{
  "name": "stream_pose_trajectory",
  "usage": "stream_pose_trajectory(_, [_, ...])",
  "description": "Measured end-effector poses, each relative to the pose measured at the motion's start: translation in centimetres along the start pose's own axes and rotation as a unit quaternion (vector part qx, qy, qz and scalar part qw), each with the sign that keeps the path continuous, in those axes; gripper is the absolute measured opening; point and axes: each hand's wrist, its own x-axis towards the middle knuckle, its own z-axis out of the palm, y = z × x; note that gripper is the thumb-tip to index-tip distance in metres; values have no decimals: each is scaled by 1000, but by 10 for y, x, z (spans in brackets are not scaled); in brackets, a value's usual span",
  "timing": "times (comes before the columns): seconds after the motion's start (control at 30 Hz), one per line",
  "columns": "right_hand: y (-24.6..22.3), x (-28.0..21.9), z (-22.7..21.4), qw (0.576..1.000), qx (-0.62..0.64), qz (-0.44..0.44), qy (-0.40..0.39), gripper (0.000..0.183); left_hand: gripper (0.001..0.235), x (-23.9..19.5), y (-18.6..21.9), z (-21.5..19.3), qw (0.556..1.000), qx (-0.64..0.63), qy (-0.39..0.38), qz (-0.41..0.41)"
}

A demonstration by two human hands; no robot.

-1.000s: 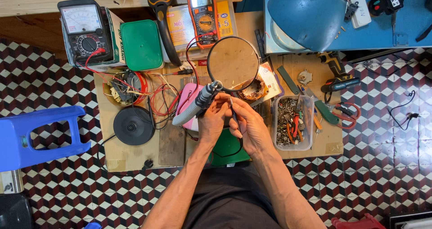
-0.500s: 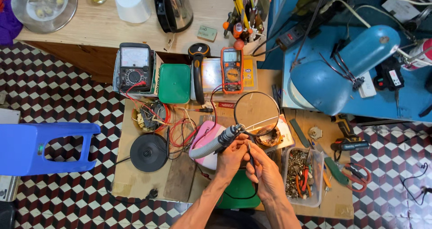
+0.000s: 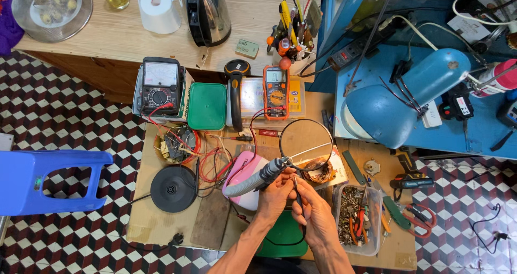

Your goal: The person uses a magnifying glass and a wooden stick to clean and inspect a small electrical component on a cluttered workbench. They then use multimeter probes to test the component and continue cleaning with the stick.

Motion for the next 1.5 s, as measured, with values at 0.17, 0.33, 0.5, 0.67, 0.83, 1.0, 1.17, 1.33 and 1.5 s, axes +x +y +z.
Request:
stream_pose_trajectory(0.17, [0,-1,1,1000,-9,-6,-9,49,21,-1,0,0,1000,-5,-2,6])
stream_pose_trajectory(0.33, [0,-3,0,1000,-6,-9,-13,49,22,1,-7,-1,1000,-7,-12,7])
stream_pose_trajectory(0.5, [0,-3,-1,1000,-7,-10,-10,49,22,2,-10,0,1000,-7,-8,4])
stream_pose_trajectory(0.67, [0,-6,-1,999,5,-14,-30,50,23,-2,-10,0,1000,-2,-10,9])
stream_pose_trajectory(0.83, [-3,-6,3,1000,1,-12,-26,50,19,0,-7,0,999,28,-5,23])
stream_pose_trajectory(1.0, [2,-8,-1,998,18,-22,-47,48,19,0,-15,-4,1000,13,-15,5])
stream_pose_trajectory(1.17, [2,-13,5,999,25,-21,-43,46,20,1,-15,-5,999,-38,-26,4])
stream_pose_trajectory(1.33, [2,-15,5,997,32,-31,-61,44,15,1,-13,-7,996,-79,-23,-28])
stream_pose_trajectory(1.5, [3,-17,5,999,31,-29,-35,44,11,-1,1,-4,993,-109,-11,-49])
